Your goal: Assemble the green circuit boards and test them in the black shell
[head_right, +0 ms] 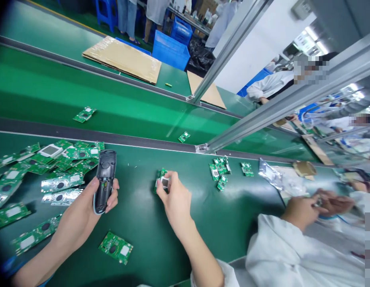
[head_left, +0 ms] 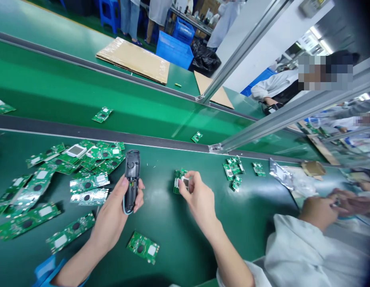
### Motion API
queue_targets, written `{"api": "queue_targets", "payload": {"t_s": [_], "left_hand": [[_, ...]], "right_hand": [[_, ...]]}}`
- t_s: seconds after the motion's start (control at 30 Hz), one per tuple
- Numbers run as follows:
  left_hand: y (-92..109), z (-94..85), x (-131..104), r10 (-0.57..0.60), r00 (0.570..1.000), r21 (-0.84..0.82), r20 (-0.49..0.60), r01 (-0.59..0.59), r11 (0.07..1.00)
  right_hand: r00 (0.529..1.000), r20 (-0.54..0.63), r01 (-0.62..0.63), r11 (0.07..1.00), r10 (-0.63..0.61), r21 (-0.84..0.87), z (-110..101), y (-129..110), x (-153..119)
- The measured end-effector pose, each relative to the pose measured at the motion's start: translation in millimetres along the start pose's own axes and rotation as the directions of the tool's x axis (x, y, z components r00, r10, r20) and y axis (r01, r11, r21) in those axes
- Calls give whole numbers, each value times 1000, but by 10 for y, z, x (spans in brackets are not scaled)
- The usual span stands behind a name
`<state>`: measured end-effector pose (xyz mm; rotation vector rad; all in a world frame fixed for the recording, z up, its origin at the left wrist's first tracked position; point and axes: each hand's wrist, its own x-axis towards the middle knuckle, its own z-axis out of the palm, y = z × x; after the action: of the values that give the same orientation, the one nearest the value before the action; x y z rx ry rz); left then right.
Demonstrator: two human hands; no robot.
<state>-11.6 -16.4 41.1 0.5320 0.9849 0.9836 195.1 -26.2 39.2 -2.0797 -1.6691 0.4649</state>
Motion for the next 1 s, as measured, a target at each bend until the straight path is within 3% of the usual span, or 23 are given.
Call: {"api": "queue_targets", "payload": {"t_s": [0.1, 0.2, 0.4, 0.5, 0.57, 0.67, 0.77, 0.83, 0.9, 0.97, 1.0], "left_hand": [[-3, -15, 2, -16, 1000, -1, 1, 16, 1000], [-36, -41, 5, -26, 999, 5, 26, 26, 1000], [-111, -37, 18, -24, 998, 23, 51, 22, 999], [-130, -19, 34, -4, 997, 27, 74, 2, 1000], [-119, -11, 42, -14, 995, 20, 100, 12, 1000], [-79, -9, 45, -44, 991, -41, 130, 50, 998], [-49, -15, 43, -83, 988, -127, 128, 99, 987], [-47, -21, 45, -97, 987, -174, 125, 118, 978], [-52, -25, 47, -97, 987, -191, 131, 121, 974], [-53, -25, 47, -66, 987, -173, 145, 91, 981], [-51, -24, 45, -40, 988, -157, 147, 64, 986]], "right_hand": [[998, 40, 52, 996, -50, -68, 37, 121, -10], [996, 91, 19, 996, -11, -91, -55, 160, 205], [959, -135, -269, 953, 251, -137, -325, 262, 1425], [919, -143, -376, 926, 366, -42, -356, 251, 1910], [917, -91, -385, 921, 389, 63, -361, 171, 2031], [951, 33, -304, 913, 307, 273, -328, -52, 1882], [972, 187, -215, 854, 141, 474, -205, -315, 1430], [951, 309, -210, 766, 16, 608, -83, -465, 1076], [903, 408, -260, 592, -130, 763, 40, -575, 778], [881, 427, -285, 493, -203, 822, 133, -643, 587], [885, 417, -274, 495, -205, 824, 163, -665, 533]]}}
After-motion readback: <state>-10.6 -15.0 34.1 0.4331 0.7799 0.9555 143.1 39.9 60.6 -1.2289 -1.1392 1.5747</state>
